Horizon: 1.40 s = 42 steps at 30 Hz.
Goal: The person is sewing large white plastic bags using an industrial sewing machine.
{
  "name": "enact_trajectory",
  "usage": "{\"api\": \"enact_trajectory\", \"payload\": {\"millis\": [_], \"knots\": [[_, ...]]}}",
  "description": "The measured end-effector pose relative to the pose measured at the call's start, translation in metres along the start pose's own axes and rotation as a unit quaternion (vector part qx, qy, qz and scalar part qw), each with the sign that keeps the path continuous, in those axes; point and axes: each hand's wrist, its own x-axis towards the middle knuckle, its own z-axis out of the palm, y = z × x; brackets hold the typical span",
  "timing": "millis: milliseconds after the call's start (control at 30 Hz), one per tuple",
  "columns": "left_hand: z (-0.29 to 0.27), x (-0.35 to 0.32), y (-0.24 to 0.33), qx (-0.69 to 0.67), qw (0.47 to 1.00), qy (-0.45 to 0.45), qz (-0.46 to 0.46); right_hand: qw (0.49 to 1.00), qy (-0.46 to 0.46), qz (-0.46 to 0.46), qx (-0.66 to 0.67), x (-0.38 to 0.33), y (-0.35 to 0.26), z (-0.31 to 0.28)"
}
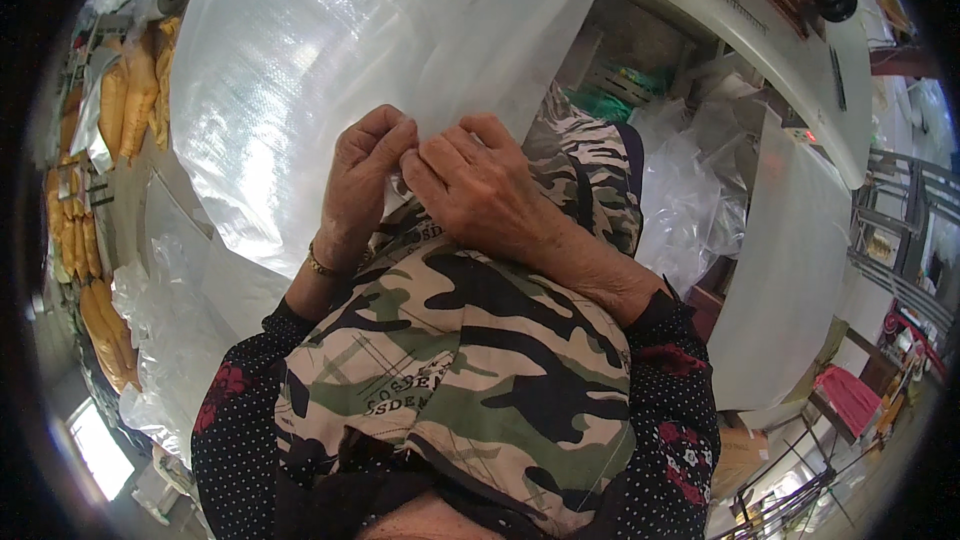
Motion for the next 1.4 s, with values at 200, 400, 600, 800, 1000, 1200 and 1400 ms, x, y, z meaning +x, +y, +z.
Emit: {"api": "enact_trajectory", "payload": {"millis": [200, 400, 600, 800, 1000, 1200, 1400], "knots": [[-0.03, -0.005, 0.043, 0.196, 0.954, 0.157, 0.163, 0.927, 0.281, 0.245, 0.045, -0.006, 0.05, -0.006], [-0.006, -0.026, 0.153, 0.544, 0.734, 0.078, 0.401, 0.834, 0.071, 0.394, 0.38, 0.101, 0.103, 0.074], [0.004, -0.007, 0.121, 0.531, 0.788, -0.148, 0.275, 0.898, 0.178, 0.199, 0.35, 0.155, 0.033, 0.067], [-0.006, 0.021, -0.019, 0.495, 0.806, -0.037, 0.322, 0.954, 0.085, 0.152, 0.242, 0.003, 0.093, 0.139], [0.008, 0.028, -0.072, 0.35, 0.916, 0.083, 0.177, 0.943, -0.144, 0.233, 0.187, -0.046, 0.103, 0.047], [0.009, 0.029, -0.082, 0.074, 0.997, 0.035, 0.005, 0.986, -0.1, 0.117, 0.063, -0.04, 0.099, -0.016], [0.018, 0.017, -0.049, -0.02, 0.989, -0.033, -0.141, 0.986, -0.105, -0.108, -0.07, -0.027, 0.092, -0.029]]}}
